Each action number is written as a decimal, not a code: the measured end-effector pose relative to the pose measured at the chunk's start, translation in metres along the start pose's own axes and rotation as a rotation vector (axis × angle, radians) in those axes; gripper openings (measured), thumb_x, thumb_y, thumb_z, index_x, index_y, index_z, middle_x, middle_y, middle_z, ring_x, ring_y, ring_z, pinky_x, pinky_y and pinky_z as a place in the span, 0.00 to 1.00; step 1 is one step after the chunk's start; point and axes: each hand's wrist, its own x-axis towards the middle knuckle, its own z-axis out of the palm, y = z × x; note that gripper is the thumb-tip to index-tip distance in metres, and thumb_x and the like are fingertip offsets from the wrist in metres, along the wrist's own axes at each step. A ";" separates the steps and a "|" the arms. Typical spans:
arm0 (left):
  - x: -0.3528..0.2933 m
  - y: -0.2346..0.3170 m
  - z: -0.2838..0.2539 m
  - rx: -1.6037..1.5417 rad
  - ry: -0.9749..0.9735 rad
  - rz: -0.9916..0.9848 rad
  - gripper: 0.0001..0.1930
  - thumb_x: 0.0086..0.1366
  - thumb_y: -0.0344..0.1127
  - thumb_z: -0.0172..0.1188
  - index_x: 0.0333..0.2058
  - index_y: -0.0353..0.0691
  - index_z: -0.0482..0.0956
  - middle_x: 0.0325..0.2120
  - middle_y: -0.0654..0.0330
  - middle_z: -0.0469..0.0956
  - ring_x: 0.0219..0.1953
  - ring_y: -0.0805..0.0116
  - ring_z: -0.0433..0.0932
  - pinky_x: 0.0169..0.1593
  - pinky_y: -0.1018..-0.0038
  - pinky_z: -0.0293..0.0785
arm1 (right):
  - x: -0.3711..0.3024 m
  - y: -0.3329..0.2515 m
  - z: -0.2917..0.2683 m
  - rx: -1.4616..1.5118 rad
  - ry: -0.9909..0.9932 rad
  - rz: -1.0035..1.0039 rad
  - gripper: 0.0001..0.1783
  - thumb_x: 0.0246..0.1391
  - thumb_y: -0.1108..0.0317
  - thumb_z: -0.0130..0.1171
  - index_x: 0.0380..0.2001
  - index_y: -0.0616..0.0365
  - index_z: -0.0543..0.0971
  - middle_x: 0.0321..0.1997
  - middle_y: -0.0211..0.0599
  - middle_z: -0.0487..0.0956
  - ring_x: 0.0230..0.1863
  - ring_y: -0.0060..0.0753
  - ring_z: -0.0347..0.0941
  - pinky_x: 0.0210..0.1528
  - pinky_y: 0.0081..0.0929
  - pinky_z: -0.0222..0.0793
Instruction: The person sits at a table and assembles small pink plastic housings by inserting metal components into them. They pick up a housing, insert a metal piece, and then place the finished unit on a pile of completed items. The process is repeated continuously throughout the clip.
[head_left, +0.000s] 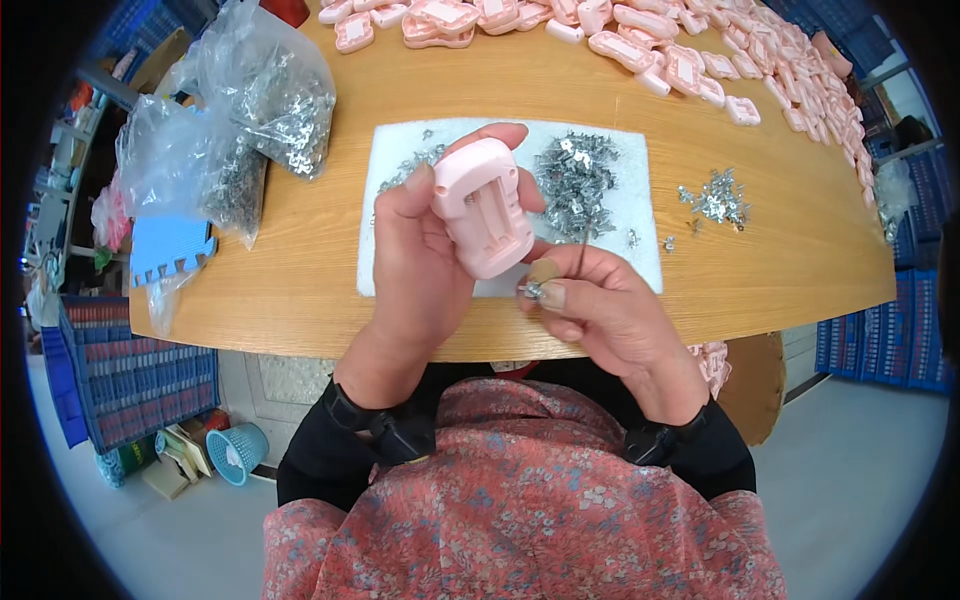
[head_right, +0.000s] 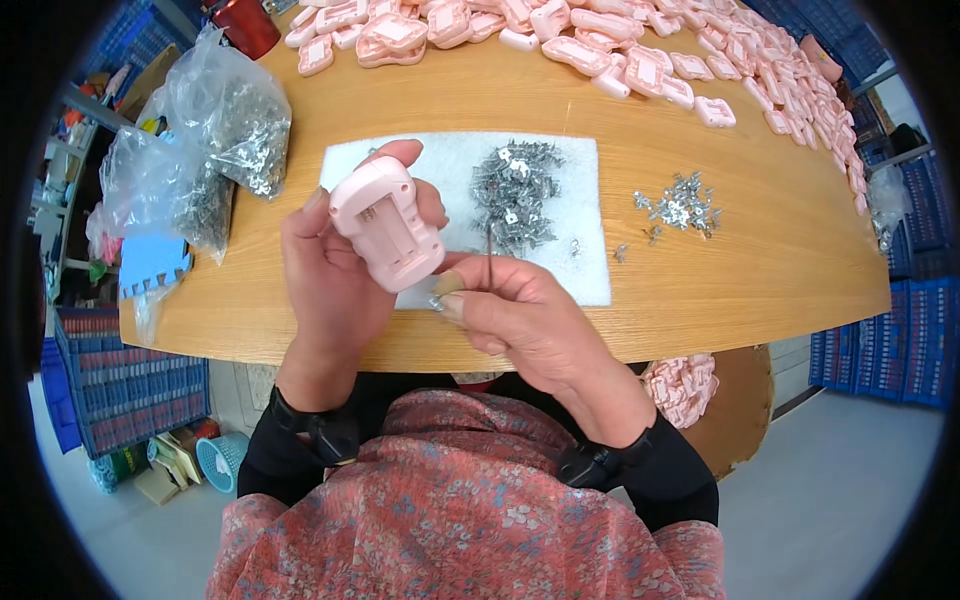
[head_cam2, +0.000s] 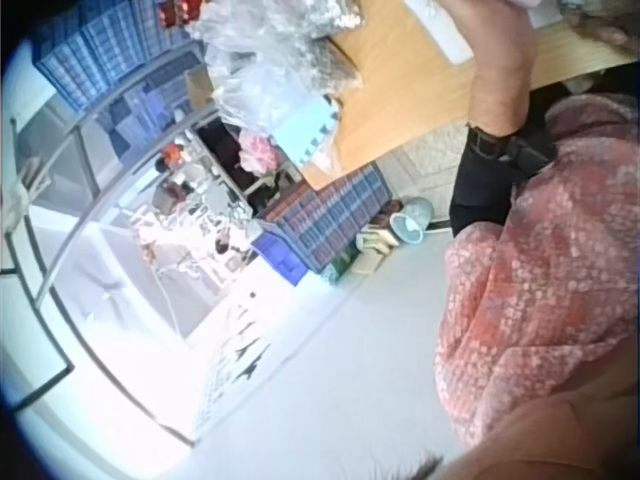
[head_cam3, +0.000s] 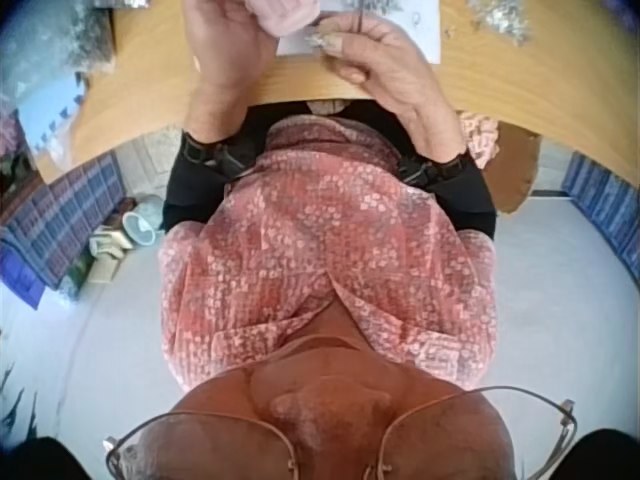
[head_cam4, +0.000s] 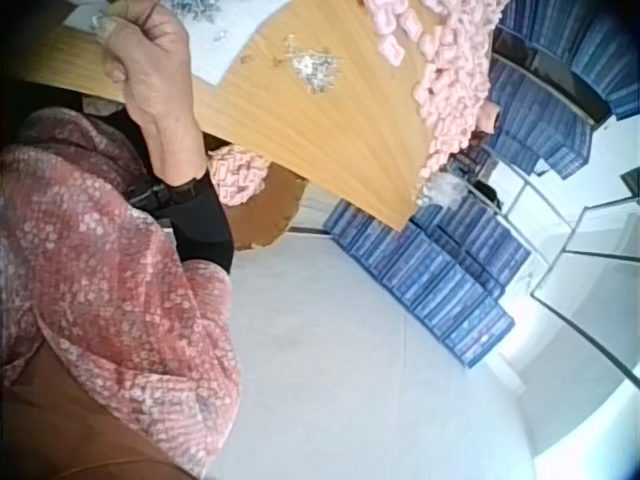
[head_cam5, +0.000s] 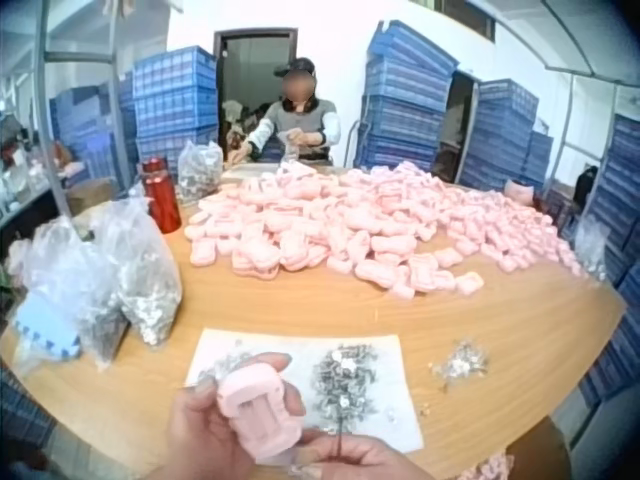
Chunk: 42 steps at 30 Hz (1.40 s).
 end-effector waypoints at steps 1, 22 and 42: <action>0.002 -0.003 0.003 -0.005 0.008 0.034 0.33 0.72 0.55 0.31 0.59 0.33 0.69 0.40 0.52 0.79 0.42 0.63 0.77 0.49 0.69 0.73 | 0.002 0.002 0.000 0.015 -0.025 0.011 0.07 0.58 0.72 0.61 0.39 0.62 0.79 0.33 0.25 0.77 0.24 0.13 0.61 0.25 0.12 0.55; 0.002 0.013 -0.007 0.101 -0.169 -0.686 0.28 0.78 0.52 0.32 0.67 0.43 0.61 0.36 0.56 0.77 0.32 0.66 0.79 0.32 0.71 0.78 | -0.008 -0.040 -0.020 -0.979 0.046 -0.515 0.04 0.44 0.77 0.62 0.27 0.61 0.79 0.57 0.34 0.75 0.42 0.17 0.69 0.40 0.15 0.64; -0.013 -0.008 0.002 0.439 -0.152 -0.658 0.31 0.77 0.58 0.31 0.51 0.36 0.71 0.31 0.54 0.77 0.28 0.62 0.80 0.30 0.66 0.81 | 0.000 -0.029 -0.006 -1.395 0.339 -0.569 0.08 0.45 0.68 0.65 0.27 0.61 0.80 0.40 0.40 0.81 0.38 0.46 0.79 0.40 0.34 0.74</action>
